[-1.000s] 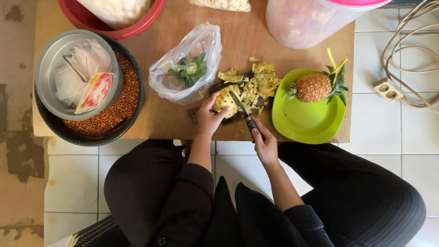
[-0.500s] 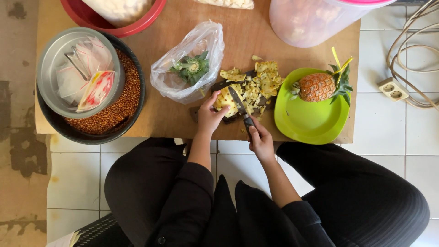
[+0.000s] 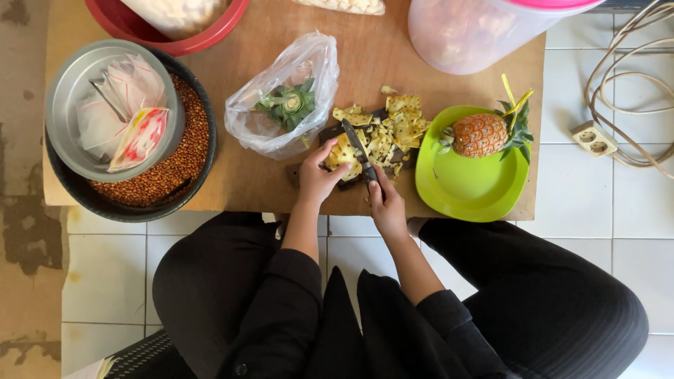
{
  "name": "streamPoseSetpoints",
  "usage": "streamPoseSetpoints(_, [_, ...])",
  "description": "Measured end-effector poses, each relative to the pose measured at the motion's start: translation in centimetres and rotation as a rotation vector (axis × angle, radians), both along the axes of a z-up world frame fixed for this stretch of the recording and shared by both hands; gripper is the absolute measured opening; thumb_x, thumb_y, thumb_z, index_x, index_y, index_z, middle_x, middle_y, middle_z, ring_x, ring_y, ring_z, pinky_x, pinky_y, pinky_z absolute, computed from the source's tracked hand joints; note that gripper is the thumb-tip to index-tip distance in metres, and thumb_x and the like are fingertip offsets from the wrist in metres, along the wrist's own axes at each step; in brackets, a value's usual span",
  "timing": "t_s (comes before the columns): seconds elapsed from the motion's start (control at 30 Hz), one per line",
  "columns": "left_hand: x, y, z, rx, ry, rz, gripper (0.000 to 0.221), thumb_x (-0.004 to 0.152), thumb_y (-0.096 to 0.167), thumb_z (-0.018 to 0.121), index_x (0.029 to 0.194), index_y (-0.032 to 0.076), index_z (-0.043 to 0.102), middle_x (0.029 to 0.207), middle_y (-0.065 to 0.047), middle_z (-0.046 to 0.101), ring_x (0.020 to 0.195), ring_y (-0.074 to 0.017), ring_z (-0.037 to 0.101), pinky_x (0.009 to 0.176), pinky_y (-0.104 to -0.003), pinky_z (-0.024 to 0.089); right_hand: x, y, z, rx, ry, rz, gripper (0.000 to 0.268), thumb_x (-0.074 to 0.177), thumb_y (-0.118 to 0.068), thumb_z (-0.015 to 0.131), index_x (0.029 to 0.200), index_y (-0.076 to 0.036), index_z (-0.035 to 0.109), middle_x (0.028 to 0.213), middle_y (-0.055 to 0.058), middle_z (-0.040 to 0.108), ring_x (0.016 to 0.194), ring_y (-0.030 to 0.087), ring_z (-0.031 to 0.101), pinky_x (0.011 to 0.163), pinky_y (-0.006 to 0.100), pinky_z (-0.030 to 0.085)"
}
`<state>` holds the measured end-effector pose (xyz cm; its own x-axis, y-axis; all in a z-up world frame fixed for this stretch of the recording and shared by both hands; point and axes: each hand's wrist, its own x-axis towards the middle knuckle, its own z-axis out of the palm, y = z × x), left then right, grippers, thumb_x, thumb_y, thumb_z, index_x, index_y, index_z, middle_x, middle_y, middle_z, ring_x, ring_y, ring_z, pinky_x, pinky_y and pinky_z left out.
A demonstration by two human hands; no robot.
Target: A person uses a knife to peel the skin and remove the eyes from a pineapple on a wooden surface.
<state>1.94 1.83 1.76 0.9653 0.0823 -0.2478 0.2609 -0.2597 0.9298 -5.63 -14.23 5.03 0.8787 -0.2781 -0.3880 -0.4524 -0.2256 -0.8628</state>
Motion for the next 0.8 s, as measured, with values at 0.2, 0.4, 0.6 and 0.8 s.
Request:
streamPoseSetpoints(0.2, [-0.2, -0.6, -0.2, 0.031, -0.059, 0.043, 0.071, 0.065, 0.022, 0.092, 0.133, 0.02, 0.069, 0.133, -0.016, 0.065, 0.128, -0.0344, 0.059, 0.108, -0.04, 0.05, -2.4, -1.0, 3.3, -0.176, -0.004, 0.05, 0.041, 0.1, -0.027, 0.061, 0.141, -0.032, 0.062, 0.114, 0.024, 0.072, 0.108, 0.04, 0.068, 0.092, 0.047, 0.058])
streamPoseSetpoints(0.4, [0.2, -0.4, -0.5, 0.067, -0.036, 0.037, 0.07, 0.06, 0.025, 0.091, 0.128, 0.024, 0.072, 0.13, -0.011, 0.068, 0.125, -0.0309, 0.062, 0.107, -0.038, 0.05, -2.9, 0.1, 2.5, -0.249, -0.031, 0.02, 0.042, 0.1, -0.027, 0.061, 0.142, -0.033, 0.061, 0.118, 0.023, 0.071, 0.11, 0.04, 0.067, 0.096, 0.048, 0.057])
streamPoseSetpoints(0.6, [0.2, -0.5, -0.9, 0.06, -0.129, 0.04, 0.074, 0.056, 0.019, 0.092, 0.127, 0.021, 0.072, 0.127, -0.015, 0.07, 0.121, -0.0337, 0.063, 0.104, -0.04, 0.052, -1.7, -0.1, 0.5, -0.259, -0.138, 0.042, 0.04, 0.098, -0.028, 0.064, 0.139, -0.03, 0.064, 0.114, 0.021, 0.073, 0.108, 0.039, 0.068, 0.093, 0.048, 0.057])
streamPoseSetpoints(0.8, [0.6, -0.2, -2.4, 0.053, -0.152, 0.039, 0.07, 0.058, 0.018, 0.09, 0.126, 0.021, 0.073, 0.126, -0.013, 0.071, 0.119, -0.0335, 0.065, 0.102, -0.04, 0.053, -3.9, -0.5, -1.1, -0.28, -0.172, 0.036, 0.04, 0.098, -0.026, 0.064, 0.138, -0.028, 0.066, 0.117, 0.02, 0.072, 0.11, 0.039, 0.067, 0.095, 0.047, 0.056])
